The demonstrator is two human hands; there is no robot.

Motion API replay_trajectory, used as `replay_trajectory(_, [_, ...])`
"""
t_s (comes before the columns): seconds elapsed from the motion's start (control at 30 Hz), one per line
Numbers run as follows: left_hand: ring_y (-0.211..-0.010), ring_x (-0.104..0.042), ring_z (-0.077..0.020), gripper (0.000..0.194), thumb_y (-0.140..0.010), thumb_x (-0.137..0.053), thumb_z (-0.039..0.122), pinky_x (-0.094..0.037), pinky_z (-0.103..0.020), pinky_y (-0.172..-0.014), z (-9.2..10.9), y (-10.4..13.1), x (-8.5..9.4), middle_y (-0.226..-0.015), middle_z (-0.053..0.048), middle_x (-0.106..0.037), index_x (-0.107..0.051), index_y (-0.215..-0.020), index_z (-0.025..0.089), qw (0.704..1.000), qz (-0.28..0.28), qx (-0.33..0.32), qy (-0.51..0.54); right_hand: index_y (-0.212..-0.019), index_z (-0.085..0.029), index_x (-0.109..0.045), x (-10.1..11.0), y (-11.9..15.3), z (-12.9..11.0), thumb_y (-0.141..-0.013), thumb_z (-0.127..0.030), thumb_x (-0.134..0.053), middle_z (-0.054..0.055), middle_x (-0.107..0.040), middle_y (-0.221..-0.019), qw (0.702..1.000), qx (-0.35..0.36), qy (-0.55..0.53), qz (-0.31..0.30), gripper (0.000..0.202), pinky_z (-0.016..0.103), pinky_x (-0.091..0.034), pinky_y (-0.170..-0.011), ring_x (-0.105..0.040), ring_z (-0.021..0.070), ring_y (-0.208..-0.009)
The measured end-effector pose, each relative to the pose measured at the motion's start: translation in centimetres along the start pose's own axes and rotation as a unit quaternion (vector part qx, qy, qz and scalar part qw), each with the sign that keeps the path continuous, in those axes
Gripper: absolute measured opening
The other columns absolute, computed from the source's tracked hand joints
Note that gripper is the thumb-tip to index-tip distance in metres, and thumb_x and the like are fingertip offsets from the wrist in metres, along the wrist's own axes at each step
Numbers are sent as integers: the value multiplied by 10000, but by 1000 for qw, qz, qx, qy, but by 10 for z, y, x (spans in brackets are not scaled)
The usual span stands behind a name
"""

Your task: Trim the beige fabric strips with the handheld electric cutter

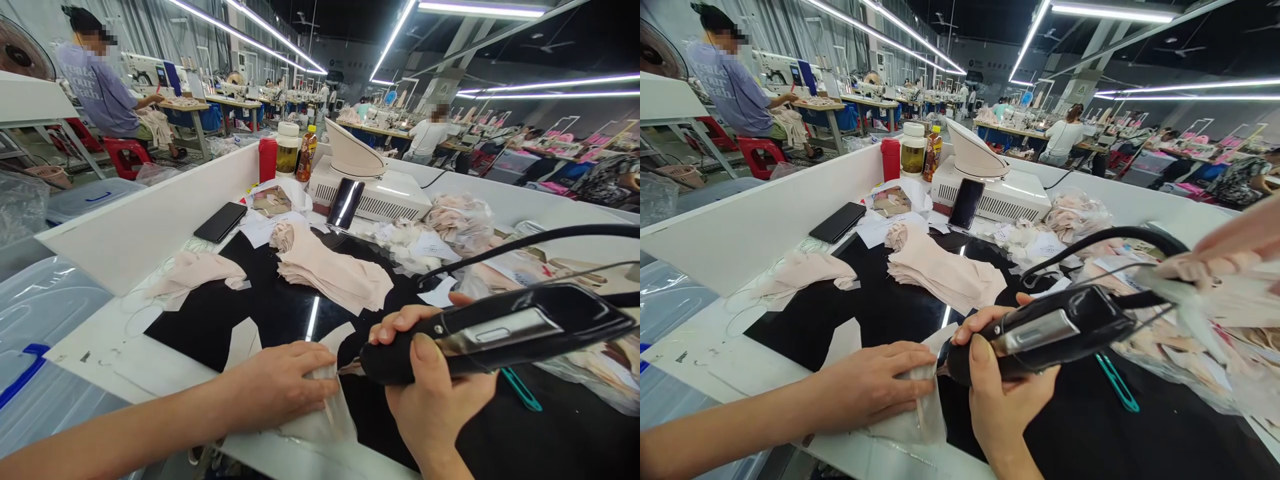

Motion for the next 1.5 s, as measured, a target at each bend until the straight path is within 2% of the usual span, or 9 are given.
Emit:
replay_trajectory(0.17, [-1318, -639, -263, 283, -1122, -545, 319, -494, -393, -1193, 15, 3, -8, -1347, -172, -686, -682, -1272, 122, 999, -8, 11, -49, -1236, -295, -594, 3, 2, 2, -866, -234, -822, -52, -686, -803, 1000, -14, 7, -15, 439, 312, -610, -587, -653, 137, -605])
replay_trajectory(0.3, [-1325, -624, -252, 378, -1121, -559, 381, -493, -368, -1193, 26, 3, -2, -1343, -162, -702, -655, -1344, 90, 995, 9, 25, -95, -1238, -289, -600, 6, 5, -3, -866, -262, -828, -48, -676, -800, 1000, -5, 3, -31, 438, 306, -607, -566, -639, 140, -602])
replay_trajectory(0.37, [-1290, -640, -231, 334, -1135, -528, 329, -502, -337, -1177, 21, -1, 4, -1304, -139, -722, -673, -1305, 81, 996, 15, 25, -85, -1242, -290, -601, 7, 7, -5, -865, -278, -830, -47, -675, -800, 999, -1, 4, -33, 441, 306, -605, -559, -636, 142, -598])
replay_trajectory(0.47, [-1261, -656, -217, 274, -1137, -486, 223, -497, -324, -1173, 2, -14, 10, -1292, -115, -724, -698, -1253, 93, 999, 10, -3, -36, -1244, -295, -596, 8, 7, -4, -868, -282, -830, -48, -679, -807, 999, -7, 6, -33, 443, 313, -608, -577, -641, 143, -605])
replay_trajectory(0.6, [-1297, -639, -215, 283, -1123, -451, 141, -489, -295, -1171, -21, -31, 2, -1321, -128, -713, -708, -1229, 87, 995, -61, -77, 28, -1239, -303, -593, 7, 7, -4, -879, -274, -824, -53, -679, -801, 999, -9, 5, -33, 429, 321, -612, -584, -649, 144, -603])
replay_trajectory(0.77, [-1182, -694, -202, 287, -1130, -447, 153, -561, -279, -1054, -39, -32, -2, -1279, -121, -732, -717, -1217, 111, 990, -95, -77, 65, -1242, -304, -593, 6, 7, -5, -880, -281, -823, -50, -678, -794, 1000, -3, 8, -29, 429, 321, -601, -569, -641, 146, -592])
replay_trajectory(0.97, [-1226, -684, -219, 304, -1146, -453, 214, -551, -290, -1064, -45, -21, 4, -1336, -126, -717, -708, -1289, 130, 991, -93, -67, 73, -1240, -295, -593, 5, 7, -6, -886, -285, -818, -45, -670, -794, 999, 0, 15, -37, 420, 320, -592, -561, -632, 146, -595])
replay_trajectory(1.2, [-1248, -683, -237, 279, -1093, -632, 322, -540, -322, -1103, -41, -18, 9, -1384, -112, -675, -707, -1341, 217, 988, -120, -70, 66, -1234, -291, -592, 4, 7, -8, -880, -253, -813, -44, -674, -798, 999, -2, 11, -33, 420, 322, -604, -552, -638, 148, -596])
replay_trajectory(1.5, [-1247, -684, -263, 304, -1079, -645, 406, -541, -396, -1122, -36, -15, 9, -1441, -126, -630, -728, -1326, 250, 988, -125, -81, 27, -1247, -295, -608, 6, 6, -11, -867, -270, -826, -39, -677, -796, 999, 9, 24, -39, 439, 337, -599, -537, -631, 161, -596])
Point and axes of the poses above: each hand's wrist, its own y-axis away from the middle knuckle, its own x-axis out of the back of the hand, z = x × y, the point moved 7 cm from there along -y, towards the middle knuckle
